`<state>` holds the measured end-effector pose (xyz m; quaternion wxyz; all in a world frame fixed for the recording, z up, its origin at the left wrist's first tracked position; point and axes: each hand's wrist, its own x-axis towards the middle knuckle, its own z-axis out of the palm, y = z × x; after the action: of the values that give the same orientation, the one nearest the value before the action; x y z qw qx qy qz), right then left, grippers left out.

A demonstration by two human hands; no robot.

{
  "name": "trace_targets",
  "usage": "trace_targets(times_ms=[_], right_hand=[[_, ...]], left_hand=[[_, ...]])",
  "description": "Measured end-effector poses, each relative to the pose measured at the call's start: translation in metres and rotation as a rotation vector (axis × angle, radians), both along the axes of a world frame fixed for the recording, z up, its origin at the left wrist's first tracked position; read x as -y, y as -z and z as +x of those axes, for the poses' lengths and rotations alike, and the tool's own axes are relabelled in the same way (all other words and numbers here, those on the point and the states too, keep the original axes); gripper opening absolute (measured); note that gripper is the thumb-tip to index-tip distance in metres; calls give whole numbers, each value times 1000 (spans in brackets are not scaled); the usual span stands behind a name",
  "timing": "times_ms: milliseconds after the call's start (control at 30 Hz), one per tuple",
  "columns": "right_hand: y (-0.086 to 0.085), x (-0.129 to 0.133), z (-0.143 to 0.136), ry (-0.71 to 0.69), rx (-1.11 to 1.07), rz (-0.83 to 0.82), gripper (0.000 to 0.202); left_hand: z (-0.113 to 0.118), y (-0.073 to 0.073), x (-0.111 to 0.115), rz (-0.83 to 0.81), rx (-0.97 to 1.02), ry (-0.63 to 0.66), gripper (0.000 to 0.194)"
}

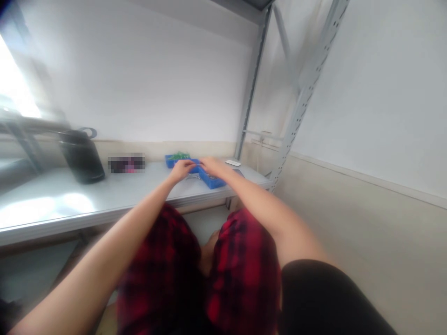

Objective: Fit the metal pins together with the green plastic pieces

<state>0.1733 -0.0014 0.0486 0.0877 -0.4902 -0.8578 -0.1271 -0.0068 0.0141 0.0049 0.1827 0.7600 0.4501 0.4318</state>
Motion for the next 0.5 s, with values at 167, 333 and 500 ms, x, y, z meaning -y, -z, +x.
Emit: trace_targets(times_ms=[167, 333, 500], right_hand=[[2, -4, 8, 3, 37, 13, 32], [2, -4, 11, 23, 40, 7, 33], [2, -3, 9, 21, 36, -20, 32]], left_hand=[[-1, 1, -1, -16, -4, -14, 19], [-1, 2, -1, -14, -13, -14, 17], [0, 3, -2, 3, -7, -41, 17]])
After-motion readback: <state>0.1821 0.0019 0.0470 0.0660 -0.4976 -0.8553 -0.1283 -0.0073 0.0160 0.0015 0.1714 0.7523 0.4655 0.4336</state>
